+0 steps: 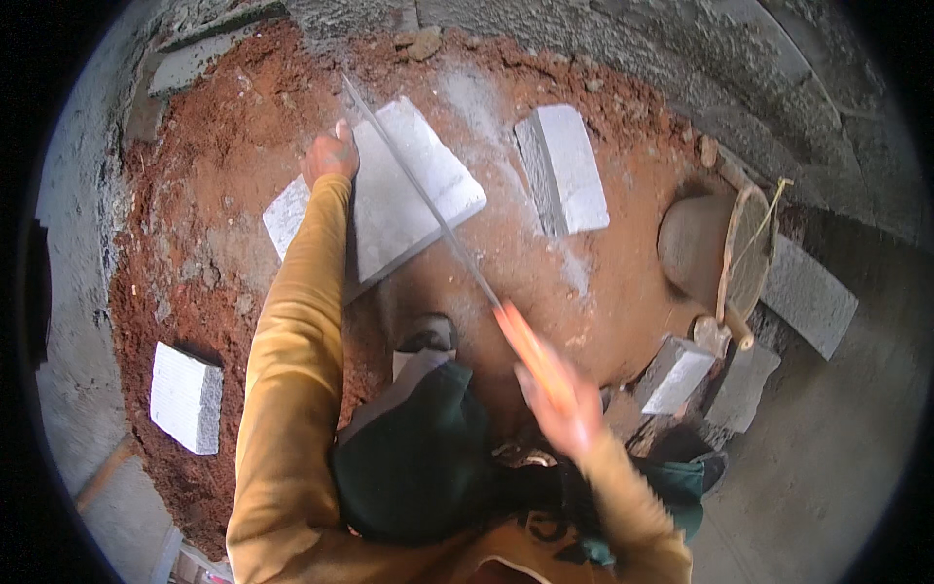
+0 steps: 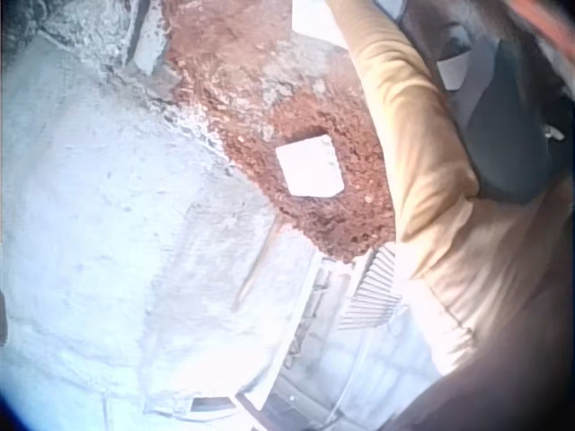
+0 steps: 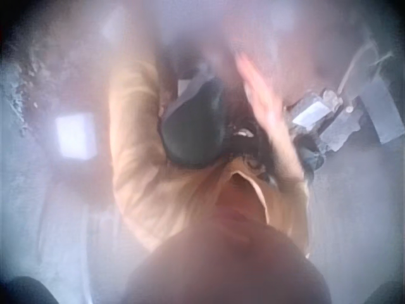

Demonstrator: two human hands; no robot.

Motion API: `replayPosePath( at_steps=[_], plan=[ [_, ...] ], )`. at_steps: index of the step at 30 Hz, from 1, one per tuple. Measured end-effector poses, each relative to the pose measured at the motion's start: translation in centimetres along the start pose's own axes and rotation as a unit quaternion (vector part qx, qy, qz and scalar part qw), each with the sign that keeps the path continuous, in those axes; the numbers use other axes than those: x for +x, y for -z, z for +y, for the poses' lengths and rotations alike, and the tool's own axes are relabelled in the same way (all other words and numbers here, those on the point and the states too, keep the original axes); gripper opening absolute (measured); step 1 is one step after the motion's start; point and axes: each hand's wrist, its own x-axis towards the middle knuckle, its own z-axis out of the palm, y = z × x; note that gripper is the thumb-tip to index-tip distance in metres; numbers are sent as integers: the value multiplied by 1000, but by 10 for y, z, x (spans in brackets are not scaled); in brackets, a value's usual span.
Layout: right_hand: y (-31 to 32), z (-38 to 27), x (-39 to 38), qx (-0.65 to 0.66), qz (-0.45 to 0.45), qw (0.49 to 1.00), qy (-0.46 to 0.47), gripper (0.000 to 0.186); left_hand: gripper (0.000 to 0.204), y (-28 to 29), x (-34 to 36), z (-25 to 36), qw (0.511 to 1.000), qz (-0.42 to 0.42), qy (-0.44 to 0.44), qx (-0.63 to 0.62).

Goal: The person scoops mortar from a bucket and spreads it along a partially built wall. They place concrete blocks onto the mortar, tap them into position with a hammer, and cut a block with a hand saw. The person continues to apply mortar and set additional blocks along the wall line.

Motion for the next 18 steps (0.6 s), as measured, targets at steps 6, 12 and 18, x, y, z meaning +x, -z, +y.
replayPosePath(
  at_steps=[6,12,18],
  plan=[
    [33,24,-10,-444,5,890,102,42,60,-1,6,3,999,-29,-20,32],
    [33,-5,-25,-359,-16,929,89,42,61,-11,9,-5,1000,7,-16,2],
    [46,32,-17,-398,-40,909,119,46,56,-34,34,-25,1000,0,-23,9]
  ],
)
